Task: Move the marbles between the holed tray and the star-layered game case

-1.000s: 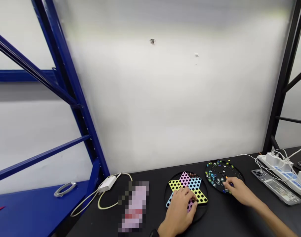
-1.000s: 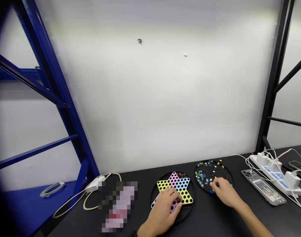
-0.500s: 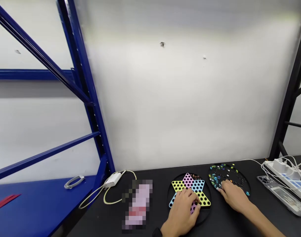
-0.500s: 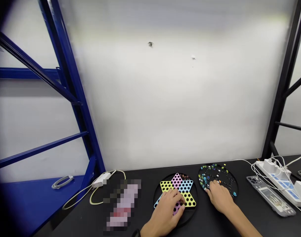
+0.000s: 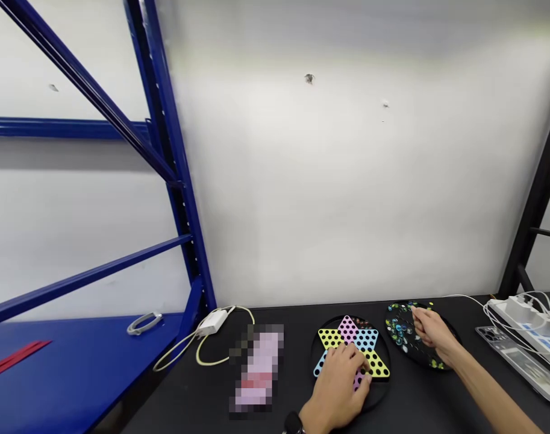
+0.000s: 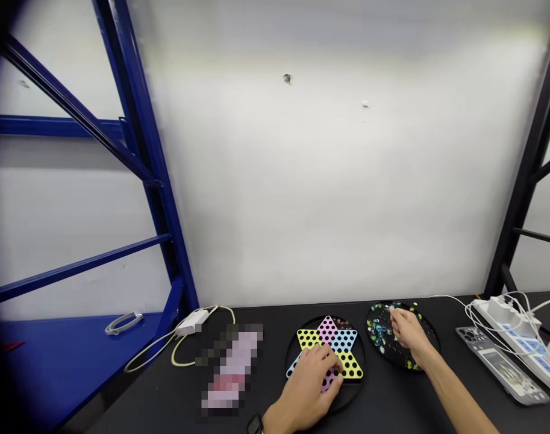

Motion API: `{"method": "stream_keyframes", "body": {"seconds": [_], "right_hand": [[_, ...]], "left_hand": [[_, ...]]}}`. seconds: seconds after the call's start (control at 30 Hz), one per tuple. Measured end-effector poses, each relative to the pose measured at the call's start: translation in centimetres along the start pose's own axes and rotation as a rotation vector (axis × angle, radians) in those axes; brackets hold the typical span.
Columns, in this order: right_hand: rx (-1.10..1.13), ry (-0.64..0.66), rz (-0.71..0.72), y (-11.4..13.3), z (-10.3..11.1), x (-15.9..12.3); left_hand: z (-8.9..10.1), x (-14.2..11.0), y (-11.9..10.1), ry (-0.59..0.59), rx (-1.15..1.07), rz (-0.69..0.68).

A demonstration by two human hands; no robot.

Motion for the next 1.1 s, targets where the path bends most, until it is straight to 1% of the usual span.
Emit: {"method": "stream_keyframes", "body": {"seconds": [0.1, 0.17, 0.2, 0.23, 0.3, 0.37, 0.4, 0.47, 0.5, 0.57, 0.63, 0.7, 0.73, 0.8, 0.87, 0.9, 1.0, 1.1], "right_hand": [[-0.541, 0.047, 0.182, -0.4, -0.4, 0.9], [-0.861, 0.105, 0.247, -1.0, -1.1, 1.0], [-0.982, 0.14, 0.274, -1.4, -1.5, 0.9], [-1.074, 0.181, 0.303, -1.7, -1.9, 0.7], [-1.177, 0.264, 0.364, -2.3, -2.6, 0.3], [-1.204, 0.321, 0.386, -2.8, -2.9, 0.1], [-1.193, 0.327, 0.382, -3.0, -2.8, 0.2], [-1.082, 0.296, 0.359, -3.2, -2.3, 0.6], [-0.966, 0.254, 0.341, -3.2, -1.9, 0.8], [-0.604, 0.125, 0.273, -3.0, -0.9, 1.4], [-0.137, -0.009, 0.139, -3.1, -0.3, 1.8], [0.307, -0.092, -0.007, -3.0, -0.7, 1.9], [0.485, -0.109, -0.063, -2.7, -1.3, 1.9], [0.725, -0.118, -0.13, -2.0, -2.8, 2.0], [0.83, -0.106, -0.177, -1.5, -4.4, 2.0], [0.852, -0.099, -0.195, -1.4, -5.1, 2.0], [0.852, -0.081, -0.22, -1.8, -6.7, 1.9], [0.839, -0.073, -0.225, -2.4, -7.0, 1.5]], "left_hand": [[0.0, 0.0, 0.1, 0.004, 0.002, 0.003], [-0.1, -0.1, 0.2, 0.004, 0.005, 0.002], [-0.1, -0.1, 0.2, 0.002, 0.007, -0.002], [-0.2, -0.1, 0.2, -0.001, 0.01, -0.007], [-0.2, -0.2, 0.2, -0.006, 0.016, -0.017], [-0.2, -0.2, 0.3, -0.006, 0.021, -0.021], [-0.2, -0.2, 0.3, -0.006, 0.023, -0.021], [-0.1, -0.3, 0.3, -0.003, 0.029, -0.022], [-0.1, -0.4, 0.3, -0.002, 0.03, -0.022], [-0.1, -0.2, 0.4, -0.011, 0.026, -0.017], [0.0, 0.3, 0.5, -0.034, 0.024, -0.011], [-0.2, 1.3, 0.5, -0.044, 0.049, -0.026], [-0.5, 1.9, 0.4, -0.034, 0.076, -0.043], [-1.3, 3.3, 0.4, 0.023, 0.145, -0.072], [-2.0, 4.6, 0.8, 0.069, 0.189, -0.043], [-2.1, 5.1, 0.9, 0.068, 0.205, -0.034], [-1.7, 6.3, 0.7, 0.003, 0.254, -0.04], [-1.2, 7.1, 0.2, -0.055, 0.308, -0.05]]}}
Point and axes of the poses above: each hand's wrist, its own x-axis towards the middle knuckle, its own z-axis out of the back of the hand, y = z × x, the point moved 6 cm from there along x, towards the middle knuckle, and after that the axes turned 12 degrees about z, right-handed, at the moved point
